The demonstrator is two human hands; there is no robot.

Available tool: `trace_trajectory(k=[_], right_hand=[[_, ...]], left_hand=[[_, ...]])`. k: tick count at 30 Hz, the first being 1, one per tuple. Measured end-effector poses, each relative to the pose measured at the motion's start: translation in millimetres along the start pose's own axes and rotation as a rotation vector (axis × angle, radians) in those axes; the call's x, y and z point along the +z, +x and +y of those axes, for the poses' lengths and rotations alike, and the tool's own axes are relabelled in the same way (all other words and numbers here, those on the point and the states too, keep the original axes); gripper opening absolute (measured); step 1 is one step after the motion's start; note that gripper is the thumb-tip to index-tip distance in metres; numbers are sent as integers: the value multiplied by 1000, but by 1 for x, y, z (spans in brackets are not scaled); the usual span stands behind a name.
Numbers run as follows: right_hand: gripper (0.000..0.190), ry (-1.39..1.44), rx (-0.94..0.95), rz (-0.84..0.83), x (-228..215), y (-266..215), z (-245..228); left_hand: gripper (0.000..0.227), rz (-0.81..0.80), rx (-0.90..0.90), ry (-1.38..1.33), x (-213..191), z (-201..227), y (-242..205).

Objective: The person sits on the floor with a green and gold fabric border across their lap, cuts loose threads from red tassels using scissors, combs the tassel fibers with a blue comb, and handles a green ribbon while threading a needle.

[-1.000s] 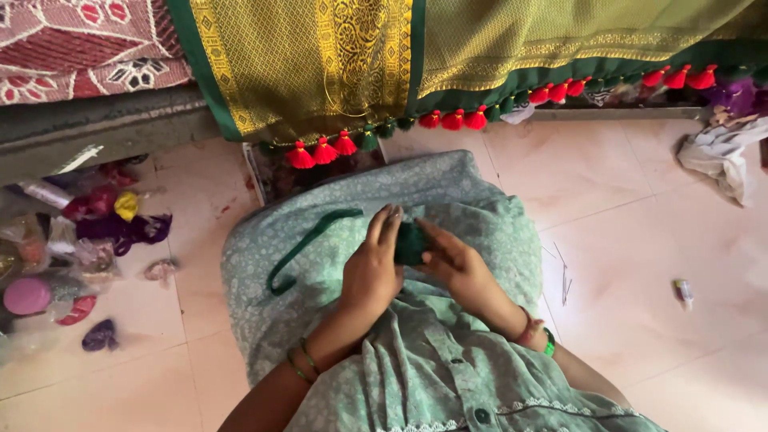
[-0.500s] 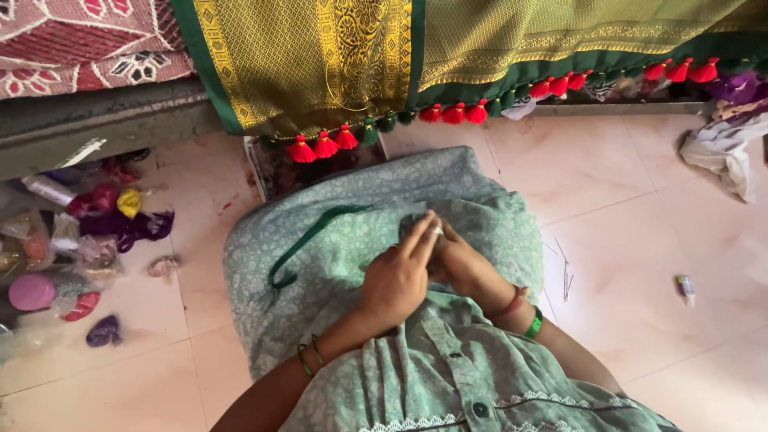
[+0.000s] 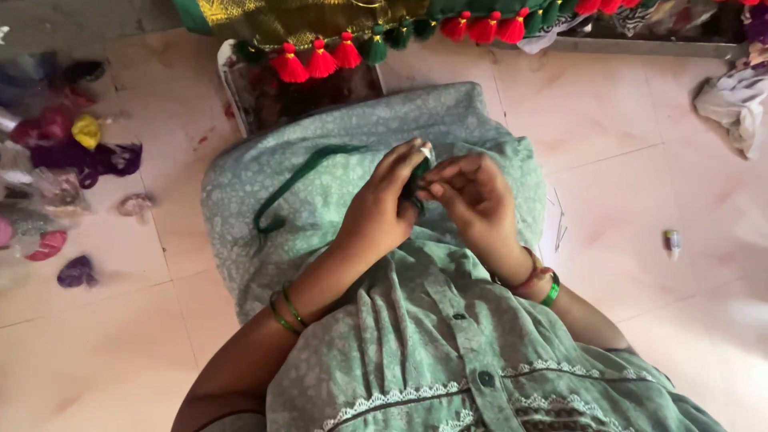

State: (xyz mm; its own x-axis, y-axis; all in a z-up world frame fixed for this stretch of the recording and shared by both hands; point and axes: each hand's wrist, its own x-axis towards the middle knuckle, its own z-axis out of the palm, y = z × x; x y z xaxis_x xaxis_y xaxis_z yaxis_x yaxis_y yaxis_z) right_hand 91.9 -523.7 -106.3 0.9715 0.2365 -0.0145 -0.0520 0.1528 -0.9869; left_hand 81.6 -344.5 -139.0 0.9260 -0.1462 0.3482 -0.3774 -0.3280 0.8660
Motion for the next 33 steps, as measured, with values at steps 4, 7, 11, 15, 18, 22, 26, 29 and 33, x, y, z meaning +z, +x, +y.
trace_trajectory(k=[4,7,11,15,18,22,26,29,33], right_hand=[[29,-719,-590,-333,4,9,-23],[36,-1138,-838,-532,0,7,-24],[42,-1372,-869,-570,-14,4,2],[29,-1460,-723,-464,-23,-3,39],[23,-1275,-397,-293,-29,-6,51],[24,-399,112,-55,-30,-8,41],[30,-7,351,-30,-21,-17,15],[30,-113,385,-63,-32,-13,14],[23,-335,156,-167,-40,-11,-3]], left_hand=[[71,-64,19,-131,-5,-10,1],[66,-143,24,-129,-11,-14,-5],[62,-254,50,-44,-6,-16,-2],[58,-332,-50,-105,-19,4,7],[54,-343,-172,-251,-24,-2,1],[69,-207,10,-159,-27,-17,-4],[63,-241,-300,-536,-2,-37,-25],[46,-178,-441,-640,6,-49,-26],[46,-138,-512,-741,7,-57,-30]])
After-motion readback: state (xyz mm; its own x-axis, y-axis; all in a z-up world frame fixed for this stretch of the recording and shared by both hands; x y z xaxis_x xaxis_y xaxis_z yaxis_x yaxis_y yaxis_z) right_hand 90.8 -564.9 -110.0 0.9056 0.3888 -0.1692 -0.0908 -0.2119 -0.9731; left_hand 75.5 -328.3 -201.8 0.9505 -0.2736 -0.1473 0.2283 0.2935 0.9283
